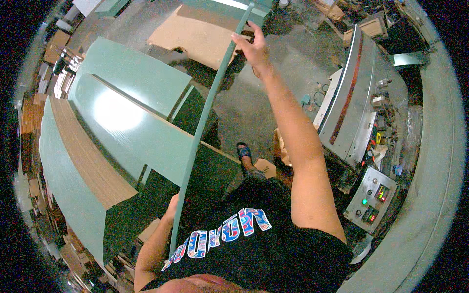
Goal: The person uses a heat gun to soften the surface of a green wooden panel, then applies and smooths a red edging strip along the side of the panel on a workshop bench, finally trimming the excess strip with a utility knife.
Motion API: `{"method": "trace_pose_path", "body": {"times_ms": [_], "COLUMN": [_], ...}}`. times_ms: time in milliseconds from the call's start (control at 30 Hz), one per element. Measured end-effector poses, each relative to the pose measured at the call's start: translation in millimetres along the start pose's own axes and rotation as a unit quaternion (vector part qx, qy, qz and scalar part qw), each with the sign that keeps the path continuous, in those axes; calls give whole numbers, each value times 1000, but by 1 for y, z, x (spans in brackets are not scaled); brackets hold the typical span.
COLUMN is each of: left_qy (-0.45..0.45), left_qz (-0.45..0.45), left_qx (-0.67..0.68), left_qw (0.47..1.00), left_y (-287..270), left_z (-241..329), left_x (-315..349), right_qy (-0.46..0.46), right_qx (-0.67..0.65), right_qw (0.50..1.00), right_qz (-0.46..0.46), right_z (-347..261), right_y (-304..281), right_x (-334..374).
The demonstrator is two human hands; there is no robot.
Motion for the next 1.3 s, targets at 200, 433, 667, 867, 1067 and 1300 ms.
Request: {"method": "trace_pose_path", "body": {"times_ms": [200,433,667,867,1067,1300], "left_qy": [-23,-15,-13,27,-26,-74], "left_qz": [17,37,15,-12,17,51], "left_qx": [-24,-9,-43,-15,21,101], "left_qw": [999,999,999,999,999,991], "left_y": [1,16,-1,-4,1,3], "left_z": [-3,38,2,-12,-23,-36], "left_x": [3,18,4,-3,-6,-7], "right_qy": [2,26,46,24,88,41], "right_qx": [15,5,-25,-25,-33,41], "right_qw": [999,1000,998,998,993,993], "right_qz": [-31,-9,-19,-53,-74,-99], "right_z": [15,17,-4,-4,-14,-9], "right_y": [-9,-15,-6,5,16,22], "right_x": [-40,-42,4,49,106,149]}}
Point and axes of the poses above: each hand's wrist, its own x-axis away from the middle knuckle, its own y-axis out of the palm, z = x × y, the point moved 4 cm from there along -x, towards the middle knuckle, and after that the axes turned 14 degrees about z, right-handed, at the moved point
